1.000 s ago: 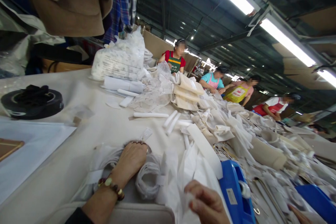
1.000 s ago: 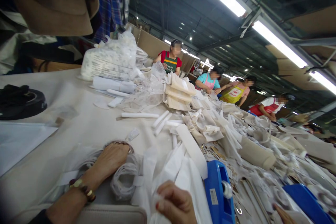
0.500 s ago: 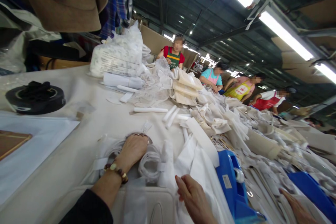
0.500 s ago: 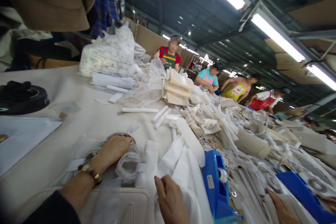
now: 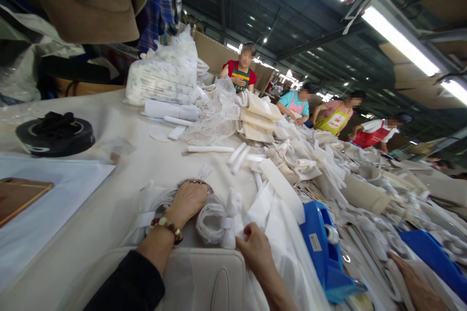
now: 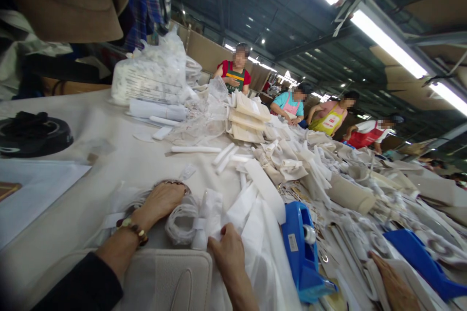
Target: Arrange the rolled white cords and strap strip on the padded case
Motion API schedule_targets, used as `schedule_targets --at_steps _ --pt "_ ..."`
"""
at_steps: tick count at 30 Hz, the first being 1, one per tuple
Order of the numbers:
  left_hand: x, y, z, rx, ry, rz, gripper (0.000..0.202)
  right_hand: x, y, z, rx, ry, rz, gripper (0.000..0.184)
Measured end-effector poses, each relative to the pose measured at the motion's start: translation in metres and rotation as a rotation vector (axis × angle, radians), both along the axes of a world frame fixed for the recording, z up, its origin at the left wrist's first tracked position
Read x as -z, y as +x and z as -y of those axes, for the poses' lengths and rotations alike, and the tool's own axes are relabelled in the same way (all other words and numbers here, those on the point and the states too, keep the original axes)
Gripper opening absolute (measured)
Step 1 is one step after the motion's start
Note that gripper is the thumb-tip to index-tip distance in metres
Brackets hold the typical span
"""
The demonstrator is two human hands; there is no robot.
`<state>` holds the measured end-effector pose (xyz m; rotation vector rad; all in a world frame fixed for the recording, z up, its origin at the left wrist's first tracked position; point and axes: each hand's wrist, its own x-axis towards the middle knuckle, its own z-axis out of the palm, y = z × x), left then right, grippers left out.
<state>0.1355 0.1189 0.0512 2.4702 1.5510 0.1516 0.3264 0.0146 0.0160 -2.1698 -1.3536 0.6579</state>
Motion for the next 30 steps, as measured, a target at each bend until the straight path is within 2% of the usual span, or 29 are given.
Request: schedule_targets --at_steps 4,8,12,14,17,19,21,24,27,30 --pt "-0.002 0.001 0.000 0.003 -0.009 -0.008 0.024 0.002 -0.003 -0.004 0.010 0.034 -0.057 0.020" --pt "-0.002 0.000 -0.002 0.006 -0.035 -0.031 0.021 -0.007 0.010 0.017 0.025 0.122 -0.203 0.022" --pt "-0.002 -0.001 -0.003 -0.014 -0.074 -0.058 0.021 -0.029 0.032 0.050 0.126 0.247 -0.589 0.033" --pt "-0.004 -0.002 -0.003 -0.026 -0.079 -0.060 0.022 -0.046 0.042 0.059 0.226 0.317 -0.692 0.042" --pt "-0.006 -0.002 -0.002 -0.027 -0.070 -0.062 0.022 -0.068 0.058 0.058 0.336 0.419 -0.633 0.057" --pt "-0.008 -0.003 -0.001 -0.023 -0.057 -0.064 0.021 -0.074 0.066 0.046 0.318 0.439 -0.526 0.059" --pt "-0.009 -0.004 0.000 -0.021 -0.039 -0.061 0.020 -0.068 0.070 0.027 0.220 0.423 -0.440 0.054" --pt "-0.013 -0.007 0.004 -0.009 -0.015 -0.043 0.026 -0.045 0.061 -0.012 0.019 0.371 -0.414 0.046" --pt "-0.023 -0.011 0.011 0.016 0.006 -0.020 0.033 -0.022 0.035 -0.053 -0.151 0.347 -0.450 0.033" --pt "-0.035 -0.015 0.021 0.029 0.009 -0.004 0.033 -0.009 0.003 -0.082 -0.314 0.335 -0.504 0.029"
